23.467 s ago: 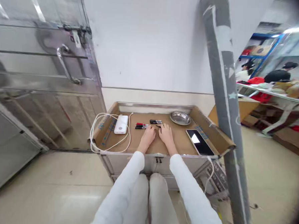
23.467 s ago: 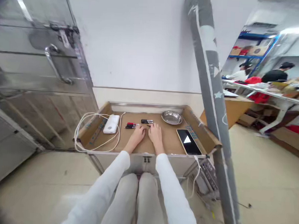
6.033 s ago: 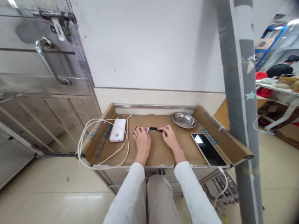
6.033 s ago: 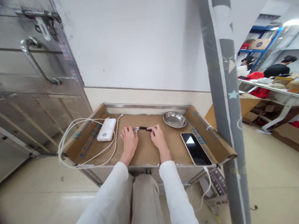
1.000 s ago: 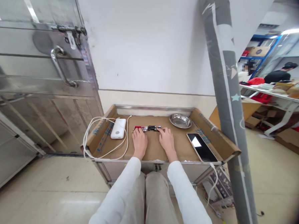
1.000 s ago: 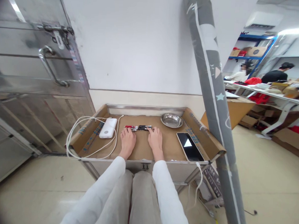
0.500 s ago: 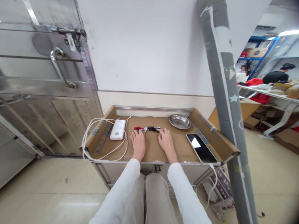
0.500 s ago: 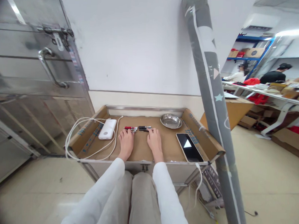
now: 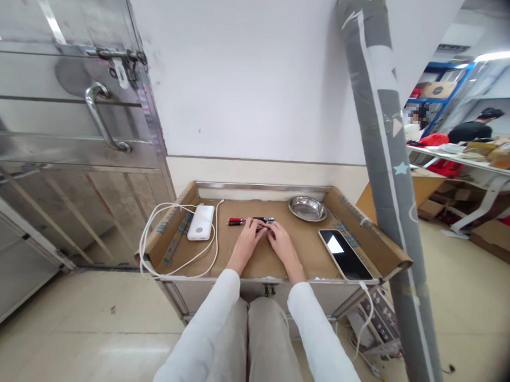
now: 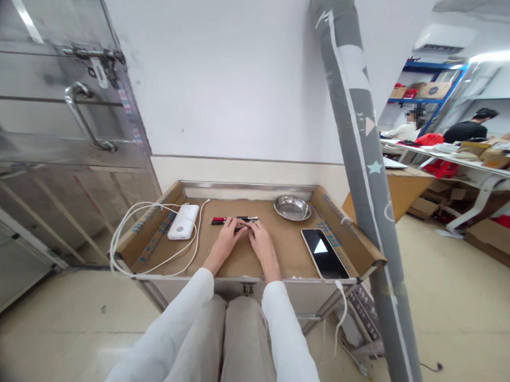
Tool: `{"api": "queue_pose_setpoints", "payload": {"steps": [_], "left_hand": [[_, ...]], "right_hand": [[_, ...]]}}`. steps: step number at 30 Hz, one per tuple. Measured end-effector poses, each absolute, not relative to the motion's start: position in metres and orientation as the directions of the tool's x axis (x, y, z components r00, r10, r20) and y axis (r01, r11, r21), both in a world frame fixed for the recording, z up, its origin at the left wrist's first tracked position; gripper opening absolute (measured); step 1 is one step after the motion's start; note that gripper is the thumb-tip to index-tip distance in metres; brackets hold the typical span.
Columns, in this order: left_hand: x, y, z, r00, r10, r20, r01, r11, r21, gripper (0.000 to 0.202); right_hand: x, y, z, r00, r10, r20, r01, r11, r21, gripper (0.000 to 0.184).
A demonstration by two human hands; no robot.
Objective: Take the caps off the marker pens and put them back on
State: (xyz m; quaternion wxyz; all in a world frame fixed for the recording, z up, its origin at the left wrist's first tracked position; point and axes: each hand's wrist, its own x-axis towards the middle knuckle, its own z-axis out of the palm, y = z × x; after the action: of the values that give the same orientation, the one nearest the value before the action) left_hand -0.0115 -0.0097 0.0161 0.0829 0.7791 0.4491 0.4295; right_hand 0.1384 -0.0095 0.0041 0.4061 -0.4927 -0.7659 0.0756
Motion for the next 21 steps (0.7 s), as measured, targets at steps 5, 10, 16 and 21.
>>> {"api": "queue_pose_setpoints", "payload": {"steps": [5, 10, 16, 21], "left_hand": [[-0.0118, -0.0070, 0.0140, 0.178, 0.736, 0.653, 0.529, -0.632, 0.567, 0.019], [-0.0121, -0.0123, 0.0192, 0.164, 0.751, 0.639, 0.529, -0.614, 0.586, 0.019], [-0.0141, -0.0128, 0.0211, 0.061, 0.740, 0.670, 0.484, -0.609, 0.629, 0.019], [-0.0158, -0.0128, 0.0220, -0.004, 0.707, 0.707, 0.468, -0.623, 0.627, 0.022]], "right_hand": [[0.1409, -0.0023, -0.0024, -0.166, 0.812, 0.559, 0.652, 0.516, -0.556, 0.030], [0.1409, -0.0032, -0.0006, -0.169, 0.814, 0.556, 0.669, 0.509, -0.542, 0.030], [0.1413, -0.0019, -0.0050, -0.118, 0.824, 0.554, 0.638, 0.490, -0.594, 0.034], [0.1415, -0.0021, -0.0062, -0.080, 0.833, 0.548, 0.627, 0.470, -0.622, 0.028]]}}
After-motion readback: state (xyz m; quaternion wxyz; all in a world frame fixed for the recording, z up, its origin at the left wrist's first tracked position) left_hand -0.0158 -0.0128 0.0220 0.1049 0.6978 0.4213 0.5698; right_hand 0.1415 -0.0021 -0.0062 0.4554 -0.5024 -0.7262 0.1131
